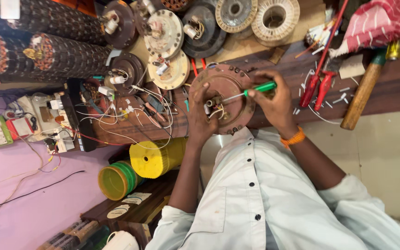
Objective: The person works on a circular electrical component on a cluttered workbench, using a screwdriver to adjust wires and then wrapping the connections with yellow electrical tape. The person handles the component and tools directly with both hands.
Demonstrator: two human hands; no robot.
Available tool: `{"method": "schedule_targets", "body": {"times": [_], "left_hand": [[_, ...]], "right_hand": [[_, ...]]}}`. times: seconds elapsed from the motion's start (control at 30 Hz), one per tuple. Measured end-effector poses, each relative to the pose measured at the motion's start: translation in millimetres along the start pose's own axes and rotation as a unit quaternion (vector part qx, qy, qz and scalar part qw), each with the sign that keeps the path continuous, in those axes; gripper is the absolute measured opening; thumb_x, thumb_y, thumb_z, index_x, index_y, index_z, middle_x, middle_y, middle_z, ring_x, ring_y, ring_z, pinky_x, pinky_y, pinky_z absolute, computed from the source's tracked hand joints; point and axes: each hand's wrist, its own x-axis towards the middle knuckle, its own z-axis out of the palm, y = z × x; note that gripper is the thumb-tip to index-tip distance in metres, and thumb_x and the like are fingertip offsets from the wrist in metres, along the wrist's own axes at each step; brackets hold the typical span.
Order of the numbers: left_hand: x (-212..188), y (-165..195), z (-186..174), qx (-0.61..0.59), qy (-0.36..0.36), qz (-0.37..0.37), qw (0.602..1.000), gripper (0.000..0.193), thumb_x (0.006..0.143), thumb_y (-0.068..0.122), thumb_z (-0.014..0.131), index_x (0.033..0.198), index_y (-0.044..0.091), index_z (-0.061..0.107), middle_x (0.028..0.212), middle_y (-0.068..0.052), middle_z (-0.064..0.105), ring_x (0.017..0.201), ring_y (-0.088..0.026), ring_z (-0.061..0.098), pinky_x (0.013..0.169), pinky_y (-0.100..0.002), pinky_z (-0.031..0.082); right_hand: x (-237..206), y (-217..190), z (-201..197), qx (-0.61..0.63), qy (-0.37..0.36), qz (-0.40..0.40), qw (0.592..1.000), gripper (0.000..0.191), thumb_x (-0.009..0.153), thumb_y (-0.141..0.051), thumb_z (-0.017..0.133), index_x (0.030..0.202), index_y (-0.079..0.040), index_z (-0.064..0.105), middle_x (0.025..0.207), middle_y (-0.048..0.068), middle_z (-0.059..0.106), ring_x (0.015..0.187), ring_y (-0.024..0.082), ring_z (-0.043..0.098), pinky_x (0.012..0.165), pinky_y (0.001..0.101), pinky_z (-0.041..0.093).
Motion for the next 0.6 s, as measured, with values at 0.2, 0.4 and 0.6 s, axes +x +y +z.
{"method": "schedule_targets", "body": {"times": [0.2,0.4,0.6], "left_hand": [[2,2,-1,0.038,-0.001,0.003,0.999,0.092,0.077,-0.005,0.079,0.156,0.015,0.035,0.120,-0.009,0.070,0.117,-0.027,0.063,0.107,-0.042,0.049],[1,-2,0,0.056,0.009,0.026,0.998,0.094,0.074,-0.007,0.077,0.156,0.015,0.034,0.122,-0.008,0.069,0.121,-0.032,0.060,0.107,-0.045,0.047],[5,-4,-1,0.054,0.021,0.049,0.997,0.093,0.071,-0.006,0.078,0.152,0.015,0.038,0.119,-0.008,0.069,0.117,-0.032,0.060,0.104,-0.046,0.046]], "right_hand": [[2,-2,0,0.099,-0.027,0.155,0.983,0.041,0.100,-0.003,0.075,0.135,0.002,0.054,0.104,0.019,0.074,0.095,0.029,0.076,0.079,0.0368,0.063],[7,0,-2,0.168,-0.088,0.073,0.979,0.065,0.093,0.003,0.071,0.149,-0.003,0.039,0.111,0.011,0.074,0.099,0.021,0.074,0.086,0.0313,0.062],[11,-3,-1,0.305,-0.077,0.108,0.943,0.070,0.084,0.002,0.073,0.144,-0.009,0.038,0.132,0.002,0.068,0.123,0.015,0.071,0.100,0.0287,0.060]]}}
